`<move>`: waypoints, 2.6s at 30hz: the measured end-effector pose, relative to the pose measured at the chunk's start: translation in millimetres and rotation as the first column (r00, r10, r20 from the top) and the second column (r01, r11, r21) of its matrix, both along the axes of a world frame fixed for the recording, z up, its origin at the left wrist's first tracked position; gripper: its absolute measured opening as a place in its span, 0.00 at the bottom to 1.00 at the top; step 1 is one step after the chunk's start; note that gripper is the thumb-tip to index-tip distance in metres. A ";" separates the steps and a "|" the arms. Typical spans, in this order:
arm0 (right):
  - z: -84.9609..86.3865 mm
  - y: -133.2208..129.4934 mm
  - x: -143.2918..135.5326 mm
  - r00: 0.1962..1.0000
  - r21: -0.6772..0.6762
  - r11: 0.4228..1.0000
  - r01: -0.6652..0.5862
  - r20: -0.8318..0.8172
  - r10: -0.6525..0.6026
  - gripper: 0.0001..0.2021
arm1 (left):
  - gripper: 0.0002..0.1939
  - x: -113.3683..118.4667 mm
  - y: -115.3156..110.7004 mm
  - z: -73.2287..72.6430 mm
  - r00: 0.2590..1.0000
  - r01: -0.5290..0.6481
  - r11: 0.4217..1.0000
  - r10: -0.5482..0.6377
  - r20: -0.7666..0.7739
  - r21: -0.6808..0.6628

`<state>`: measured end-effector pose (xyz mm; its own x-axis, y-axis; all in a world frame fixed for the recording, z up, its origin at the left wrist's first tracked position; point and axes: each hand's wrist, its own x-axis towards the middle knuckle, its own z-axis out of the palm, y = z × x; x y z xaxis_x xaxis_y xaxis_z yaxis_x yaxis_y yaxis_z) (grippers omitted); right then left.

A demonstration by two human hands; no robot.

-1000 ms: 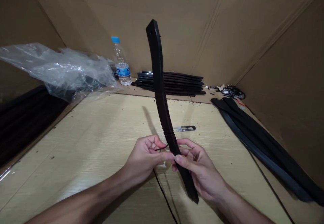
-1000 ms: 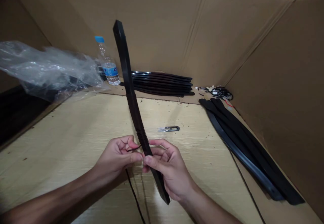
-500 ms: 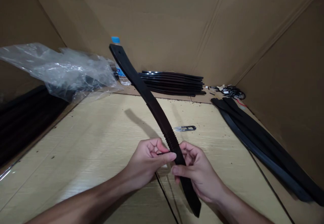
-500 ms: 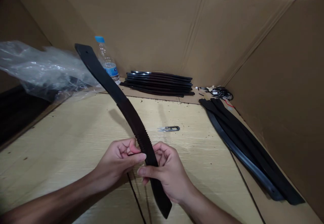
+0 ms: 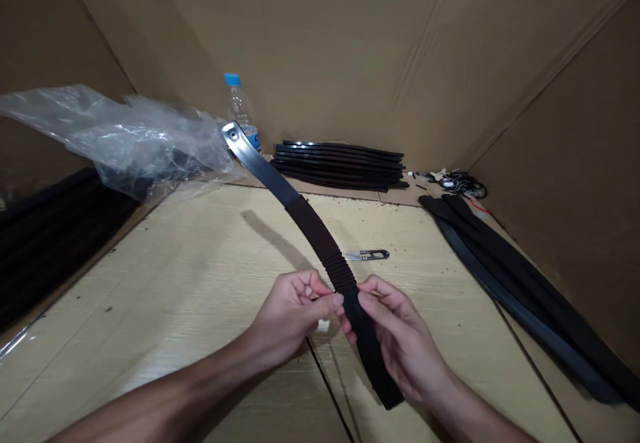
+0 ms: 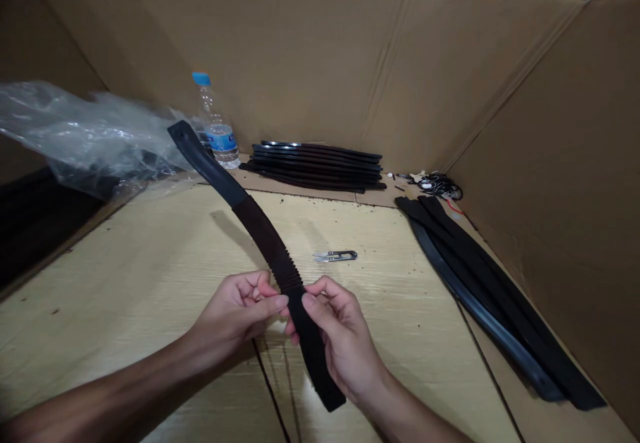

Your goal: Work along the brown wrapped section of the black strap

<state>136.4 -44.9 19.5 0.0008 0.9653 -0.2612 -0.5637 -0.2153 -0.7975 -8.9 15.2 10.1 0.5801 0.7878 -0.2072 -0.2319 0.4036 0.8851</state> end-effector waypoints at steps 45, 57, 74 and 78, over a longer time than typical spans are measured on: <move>2.6 -6.2 -0.6 0.963 0.043 0.993 -0.111 0.250 0.097 0.16 | 0.16 1.8 -1.3 3.1 0.992 0.106 0.991 -0.100 0.077 -0.083; -4.2 -1.3 -1.0 0.933 0.107 0.990 -0.090 0.357 0.046 0.15 | 0.15 3.1 -0.2 -3.9 0.998 0.055 0.997 -0.054 0.033 -0.055; -13.8 -0.7 -3.4 0.912 0.139 0.988 -0.069 0.411 0.006 0.16 | 0.14 5.1 -2.2 -11.3 1.000 0.003 0.999 -0.001 0.029 -0.050; -13.9 -0.7 -3.8 0.917 0.141 0.988 -0.060 0.398 -0.001 0.16 | 0.14 5.0 -2.3 -11.0 1.000 0.003 0.999 -0.002 0.029 -0.041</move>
<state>132.6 -45.7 5.6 0.0454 0.9940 -0.0998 -0.1899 -0.0895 -0.9777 -3.8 12.9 -0.9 0.5883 0.7776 -0.2221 -0.2563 0.4398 0.8608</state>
